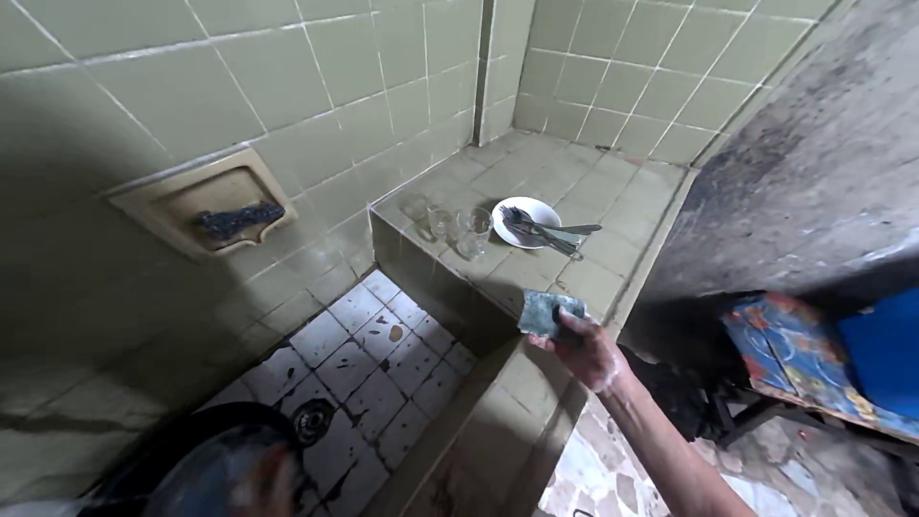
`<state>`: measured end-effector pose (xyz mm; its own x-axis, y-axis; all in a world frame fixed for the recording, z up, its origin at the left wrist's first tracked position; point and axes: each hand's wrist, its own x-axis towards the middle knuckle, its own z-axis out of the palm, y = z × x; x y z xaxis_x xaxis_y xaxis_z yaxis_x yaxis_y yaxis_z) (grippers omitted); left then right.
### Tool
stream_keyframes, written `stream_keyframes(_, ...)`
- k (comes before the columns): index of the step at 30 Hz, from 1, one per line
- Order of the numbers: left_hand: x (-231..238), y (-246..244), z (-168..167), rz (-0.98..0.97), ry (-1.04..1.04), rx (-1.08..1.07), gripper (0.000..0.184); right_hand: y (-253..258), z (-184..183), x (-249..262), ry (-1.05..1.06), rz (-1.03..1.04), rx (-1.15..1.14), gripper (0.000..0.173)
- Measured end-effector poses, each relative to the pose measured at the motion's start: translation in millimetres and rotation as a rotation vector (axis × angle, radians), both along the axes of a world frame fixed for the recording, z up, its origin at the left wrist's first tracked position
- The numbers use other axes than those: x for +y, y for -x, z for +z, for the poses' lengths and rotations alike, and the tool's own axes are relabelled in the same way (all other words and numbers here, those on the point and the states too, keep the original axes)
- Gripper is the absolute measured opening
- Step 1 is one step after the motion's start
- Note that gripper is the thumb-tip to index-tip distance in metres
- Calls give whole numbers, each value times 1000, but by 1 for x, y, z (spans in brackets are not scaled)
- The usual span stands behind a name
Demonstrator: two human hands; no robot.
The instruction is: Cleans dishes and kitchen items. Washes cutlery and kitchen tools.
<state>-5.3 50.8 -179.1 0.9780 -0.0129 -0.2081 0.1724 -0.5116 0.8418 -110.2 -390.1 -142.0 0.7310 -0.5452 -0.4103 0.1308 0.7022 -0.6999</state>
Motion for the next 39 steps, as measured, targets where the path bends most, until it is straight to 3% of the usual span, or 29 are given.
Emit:
stream_keyframes(3,-132,-16,14,-309,279,-98,30,13,8,-4,-32,-68,-34,25)
stream_keyframes(6,-266,-22,60,-468,518,120,34,32,13,-4,0,-94,-73,29)
stream_keyframes(10,-395,-47,73,-371,664,437,48,69,12,-9,82,-176,-86,38)
stream_keyframes(14,-466,-70,62,-160,710,585,45,116,4,-18,201,-264,-54,28)
stream_keyframes(20,-493,-77,52,-36,577,525,41,150,-4,-21,183,-352,26,21)
stream_keyframes(26,-493,-87,47,-13,528,548,48,133,-5,-26,138,-443,30,24)
stream_keyframes(32,-444,-65,50,-149,433,588,36,109,3,-38,172,-525,-12,35)
stream_keyframes(39,-389,-52,49,-357,250,507,37,95,14,-46,127,-549,-25,26)
